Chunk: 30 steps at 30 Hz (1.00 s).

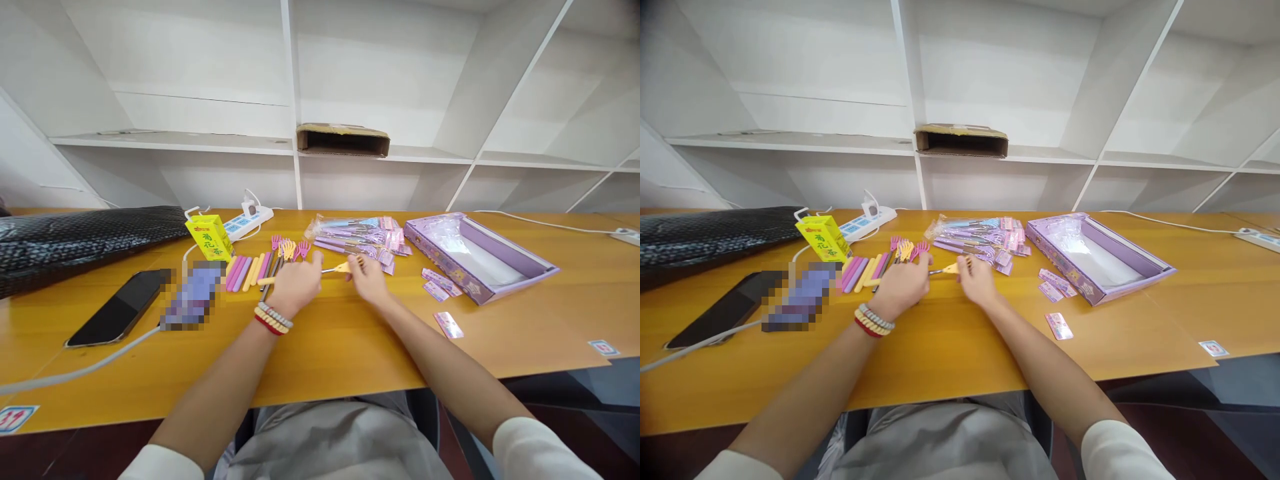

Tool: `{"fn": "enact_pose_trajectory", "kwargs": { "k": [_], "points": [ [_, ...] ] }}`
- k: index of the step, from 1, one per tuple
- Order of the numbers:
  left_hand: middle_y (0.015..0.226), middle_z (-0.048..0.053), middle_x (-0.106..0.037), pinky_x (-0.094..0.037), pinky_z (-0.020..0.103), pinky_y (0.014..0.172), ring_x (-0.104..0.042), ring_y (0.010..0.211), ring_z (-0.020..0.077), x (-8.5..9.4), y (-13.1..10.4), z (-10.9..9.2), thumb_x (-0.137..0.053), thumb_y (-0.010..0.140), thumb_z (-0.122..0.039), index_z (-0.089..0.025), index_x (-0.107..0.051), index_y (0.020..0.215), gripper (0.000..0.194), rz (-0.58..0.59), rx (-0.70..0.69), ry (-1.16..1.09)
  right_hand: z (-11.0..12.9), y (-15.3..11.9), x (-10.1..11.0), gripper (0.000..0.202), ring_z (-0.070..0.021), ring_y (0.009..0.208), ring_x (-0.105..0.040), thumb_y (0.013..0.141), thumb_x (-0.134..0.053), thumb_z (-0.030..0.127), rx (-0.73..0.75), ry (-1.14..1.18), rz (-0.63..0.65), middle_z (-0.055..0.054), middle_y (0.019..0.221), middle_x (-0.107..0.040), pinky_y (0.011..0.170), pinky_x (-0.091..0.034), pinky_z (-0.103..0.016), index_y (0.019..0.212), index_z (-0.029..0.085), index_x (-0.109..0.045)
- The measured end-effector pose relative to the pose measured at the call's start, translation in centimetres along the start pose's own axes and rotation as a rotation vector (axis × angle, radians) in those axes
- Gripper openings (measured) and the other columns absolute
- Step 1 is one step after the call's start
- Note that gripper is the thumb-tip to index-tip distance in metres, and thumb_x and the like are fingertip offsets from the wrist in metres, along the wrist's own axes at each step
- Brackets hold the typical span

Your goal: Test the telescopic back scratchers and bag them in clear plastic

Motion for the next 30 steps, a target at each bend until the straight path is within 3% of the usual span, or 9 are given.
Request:
{"fn": "enact_pose_trajectory", "kwargs": {
  "k": [4,13,18,24,30],
  "points": [
    [0.064,0.01,-0.062,-0.045,0.036,0.065,-0.065,0.066,0.0269,0.0,-0.2,-1.1,-0.035,0.081,-0.016,-0.013,-0.045,0.112,0.033,-0.015,0.025,0.006,0.6,-0.9,-1.7,0.042,-0.0118,0.044,-0.045,0.085,-0.037,0.057,-0.01,0.028,0.079,-0.002,0.056,-0.059,0.043,-0.032,-0.024,0.068,0.02,-0.048],
    [0.069,0.007,-0.065,-0.044,0.033,0.064,-0.065,0.067,0.0243,0.1,-0.2,-0.6,-0.039,0.084,-0.03,-0.016,-0.046,0.115,0.035,-0.033,-0.022,-0.068,-1.4,-0.1,-1.2,0.035,-0.0102,0.037,-0.044,0.08,-0.048,0.056,-0.123,0.243,0.273,0.003,0.052,-0.056,0.038,-0.033,-0.023,0.077,0.021,-0.047],
    [0.082,0.008,-0.067,-0.043,0.031,0.067,-0.064,0.076,0.0219,-0.1,-0.4,-0.6,-0.033,0.089,-0.033,-0.019,-0.057,0.098,0.029,0.0,-0.157,-0.162,-2.2,0.5,-0.6,0.034,-0.0088,0.036,-0.043,0.074,-0.056,0.053,-0.188,0.309,0.23,0.005,0.049,-0.053,0.037,-0.032,-0.022,0.076,0.019,-0.05],
    [0.085,0.007,-0.067,-0.044,0.029,0.068,-0.063,0.08,0.0208,-0.5,-0.6,-0.9,-0.04,0.087,-0.038,-0.021,-0.057,0.105,0.029,0.104,-0.245,-0.309,-2.6,0.9,-0.1,0.037,-0.0076,0.033,-0.042,0.067,-0.063,0.052,-0.267,0.381,0.165,0.005,0.048,-0.054,0.035,-0.029,-0.02,0.077,0.019,-0.051],
    [0.094,0.007,-0.067,-0.044,0.031,0.075,-0.062,0.088,0.021,-1.1,-0.7,-1.1,-0.039,0.088,-0.034,-0.021,-0.056,0.107,0.029,0.055,-0.291,-0.351,-3.1,1.0,0.1,0.038,-0.008,0.036,-0.044,0.071,-0.058,0.056,-0.272,0.344,0.243,0.003,0.051,-0.056,0.035,-0.026,-0.021,0.073,0.018,-0.054]
  ]
}}
Point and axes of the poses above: each hand's wrist, its own y-axis towards the middle knuckle, its own x-axis out of the back of the hand, z = x × y, the point moved 2 cm from there along y, towards the middle knuckle
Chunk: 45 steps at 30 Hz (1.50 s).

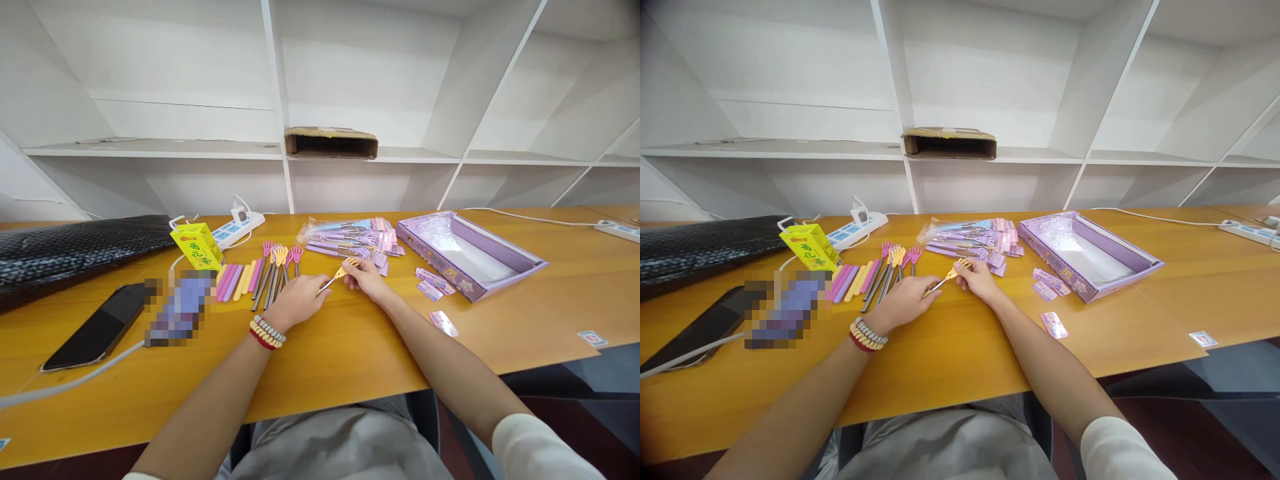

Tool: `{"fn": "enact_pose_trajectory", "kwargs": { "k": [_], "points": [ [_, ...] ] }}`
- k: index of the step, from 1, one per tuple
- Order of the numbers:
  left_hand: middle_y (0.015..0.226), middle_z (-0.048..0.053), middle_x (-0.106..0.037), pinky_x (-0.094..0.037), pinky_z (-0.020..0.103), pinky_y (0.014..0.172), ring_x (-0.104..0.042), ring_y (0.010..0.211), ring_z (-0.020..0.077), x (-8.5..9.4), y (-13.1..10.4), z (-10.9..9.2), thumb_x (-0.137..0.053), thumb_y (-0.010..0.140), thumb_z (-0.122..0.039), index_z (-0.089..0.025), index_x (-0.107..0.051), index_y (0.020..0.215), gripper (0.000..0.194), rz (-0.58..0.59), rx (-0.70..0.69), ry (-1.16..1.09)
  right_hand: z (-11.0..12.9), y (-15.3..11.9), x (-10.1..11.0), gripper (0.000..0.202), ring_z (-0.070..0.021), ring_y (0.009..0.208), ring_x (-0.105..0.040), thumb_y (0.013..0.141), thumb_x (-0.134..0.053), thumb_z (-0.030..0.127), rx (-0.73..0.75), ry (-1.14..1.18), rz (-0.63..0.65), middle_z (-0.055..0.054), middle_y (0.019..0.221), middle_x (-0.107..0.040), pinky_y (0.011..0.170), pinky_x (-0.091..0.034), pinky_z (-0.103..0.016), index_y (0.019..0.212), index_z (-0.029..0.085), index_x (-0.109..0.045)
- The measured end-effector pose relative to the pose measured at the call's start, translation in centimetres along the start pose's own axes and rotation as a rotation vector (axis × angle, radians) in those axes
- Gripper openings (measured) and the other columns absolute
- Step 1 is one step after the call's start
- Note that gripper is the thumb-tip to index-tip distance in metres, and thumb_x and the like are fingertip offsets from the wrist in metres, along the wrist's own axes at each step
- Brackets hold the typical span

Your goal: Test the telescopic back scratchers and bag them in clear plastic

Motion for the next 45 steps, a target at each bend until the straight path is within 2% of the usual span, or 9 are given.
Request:
{"fn": "enact_pose_trajectory", "kwargs": {
  "k": [3,8,15,19,25,28,31,38,45],
  "points": [
    [0.095,0.008,-0.067,-0.042,0.033,0.074,-0.061,0.089,0.0218,0.4,0.3,0.3,-0.037,0.089,-0.03,-0.02,-0.058,0.103,0.028,-0.063,0.034,0.081,0.1,0.1,0.1,0.039,-0.0086,0.039,-0.046,0.073,-0.055,0.057,0.07,-0.033,0.008,0.002,0.053,-0.056,0.038,-0.03,-0.022,0.068,0.018,-0.054],
    [0.089,0.008,-0.067,-0.035,0.04,0.083,-0.057,0.09,0.0225,1.3,1.1,1.5,-0.037,0.087,-0.021,-0.02,-0.062,0.094,0.026,-0.256,0.087,0.2,1.3,0.6,1.7,0.039,-0.0094,0.039,-0.045,0.072,-0.056,0.057,0.137,-0.062,-0.197,0.001,0.054,-0.057,0.039,-0.033,-0.023,0.066,0.018,-0.054],
    [0.099,0.007,-0.064,-0.031,0.041,0.086,-0.052,0.096,0.0248,2.4,0.0,6.7,-0.042,0.08,-0.014,-0.023,-0.064,0.098,0.03,-0.447,0.185,0.281,3.1,0.6,11.1,0.044,-0.005,0.037,-0.033,0.064,-0.064,0.058,0.25,0.164,-0.869,0.007,0.044,-0.039,0.034,-0.024,-0.02,0.059,0.018,-0.045],
    [0.097,0.007,-0.063,-0.032,0.04,0.087,-0.052,0.095,0.0249,2.8,-0.7,9.4,-0.042,0.081,-0.016,-0.023,-0.065,0.098,0.03,-0.494,0.226,0.29,3.9,-0.5,15.8,0.044,-0.0046,0.036,-0.023,0.071,-0.059,0.054,0.32,0.234,-1.148,0.009,0.041,-0.027,0.032,-0.018,-0.021,0.055,0.02,-0.036],
    [0.094,0.008,-0.063,-0.033,0.038,0.087,-0.052,0.095,0.0248,2.2,-0.3,9.8,-0.041,0.077,-0.01,-0.02,-0.063,0.101,0.035,-0.536,0.15,0.289,4.5,-1.7,18.0,0.039,-0.0081,0.039,-0.029,0.08,-0.051,0.049,0.371,0.173,-1.335,0.007,0.046,-0.026,0.035,-0.026,-0.023,0.056,0.022,-0.038],
    [0.092,0.008,-0.063,-0.035,0.038,0.085,-0.053,0.092,0.0244,1.8,-0.4,10.5,-0.041,0.076,-0.01,-0.019,-0.063,0.1,0.034,-0.55,0.143,0.279,4.8,-2.4,19.2,0.036,-0.011,0.045,-0.04,0.084,-0.046,0.045,0.343,0.149,-1.478,0.004,0.05,-0.032,0.038,-0.036,-0.025,0.058,0.021,-0.04],
    [0.089,0.007,-0.063,-0.036,0.037,0.084,-0.053,0.091,0.0241,1.7,-1.0,11.8,-0.042,0.077,-0.011,-0.019,-0.063,0.096,0.03,-0.577,0.163,0.274,5.0,-3.8,20.8,0.033,-0.0093,0.043,-0.039,0.088,-0.041,0.04,0.29,0.245,-1.603,0.004,0.053,-0.036,0.035,-0.034,-0.022,0.062,0.02,-0.044],
    [0.091,0.008,-0.062,-0.035,0.037,0.085,-0.053,0.092,0.0245,1.6,-1.2,12.2,-0.043,0.079,-0.015,-0.019,-0.062,0.094,0.024,-0.619,0.202,0.285,5.5,-5.3,21.7,0.034,-0.0064,0.035,-0.024,0.089,-0.033,0.047,0.241,0.407,-1.589,0.007,0.052,-0.027,0.028,-0.022,-0.019,0.067,0.022,-0.037],
    [0.086,0.007,-0.066,-0.035,0.038,0.08,-0.057,0.089,0.0236,2.4,-1.6,12.2,-0.041,0.081,-0.017,-0.019,-0.064,0.092,0.026,-0.537,0.18,0.279,4.2,-3.4,21.3,0.038,-0.0087,0.035,-0.03,0.087,-0.028,0.053,0.31,0.207,-1.526,0.006,0.048,-0.029,0.03,-0.023,-0.023,0.063,0.024,-0.032]
  ]
}}
Point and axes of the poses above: each hand's wrist, its own y-axis towards the middle knuckle, its own x-axis out of the back of the hand, z = x × y, the point moved 2 cm from there along y, towards the middle knuckle
